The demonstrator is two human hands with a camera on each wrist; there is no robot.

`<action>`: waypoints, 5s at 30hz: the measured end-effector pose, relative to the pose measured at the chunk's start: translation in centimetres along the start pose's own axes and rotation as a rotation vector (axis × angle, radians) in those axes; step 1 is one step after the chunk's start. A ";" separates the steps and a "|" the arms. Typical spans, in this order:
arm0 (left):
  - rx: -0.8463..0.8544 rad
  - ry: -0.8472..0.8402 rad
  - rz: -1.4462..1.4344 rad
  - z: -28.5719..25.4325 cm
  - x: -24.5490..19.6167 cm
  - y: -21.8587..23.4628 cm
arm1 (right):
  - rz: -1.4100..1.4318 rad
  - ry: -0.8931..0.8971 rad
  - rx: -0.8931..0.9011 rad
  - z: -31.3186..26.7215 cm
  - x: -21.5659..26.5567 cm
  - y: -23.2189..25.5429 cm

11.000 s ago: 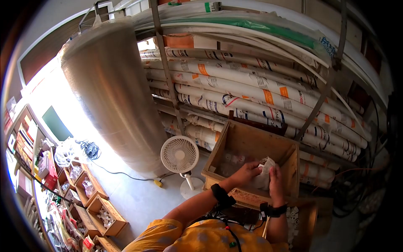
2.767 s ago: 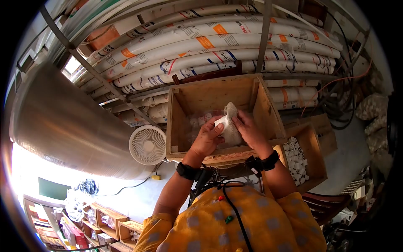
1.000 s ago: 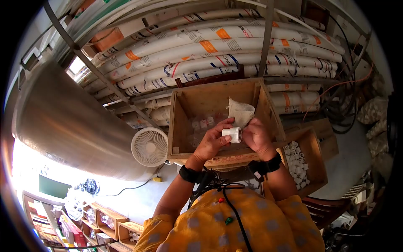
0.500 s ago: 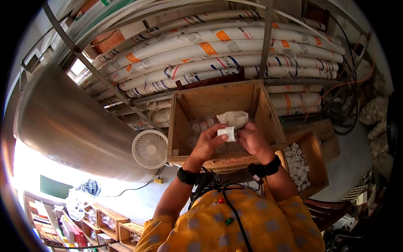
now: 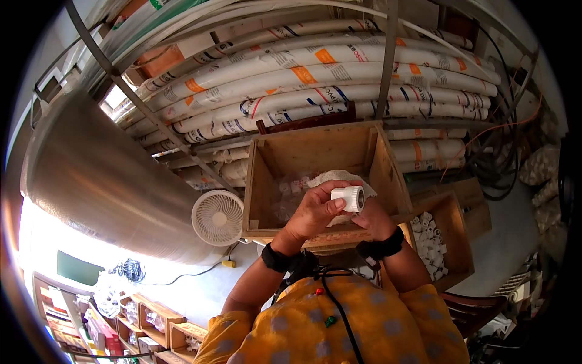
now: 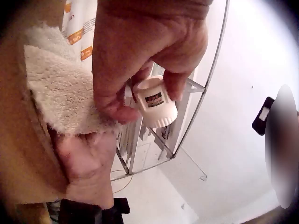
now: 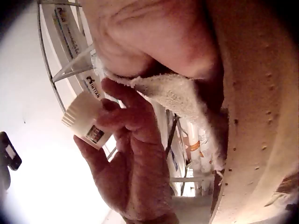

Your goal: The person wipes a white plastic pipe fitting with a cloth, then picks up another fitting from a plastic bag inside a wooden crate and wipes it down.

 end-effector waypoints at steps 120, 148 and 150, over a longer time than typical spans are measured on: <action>-0.325 -0.066 0.795 -1.2 3.4 5.6 | 0.124 0.012 -0.057 2.3 -2.1 1.4; -0.301 -0.197 0.912 -1.4 1.2 4.4 | -0.298 0.048 -0.064 3.0 -4.1 3.4; -0.307 -0.184 0.946 -1.3 1.3 4.4 | -0.215 0.049 -0.086 3.0 -4.4 3.8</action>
Point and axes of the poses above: each hand's wrist, its own z-axis towards the middle knuckle, its own y-axis out of the back of the hand, x = y × z, the point moved 5 cm from there along z, towards the middle knuckle, and after that the axes turned 8 degrees about z, right-handed, at the moved point
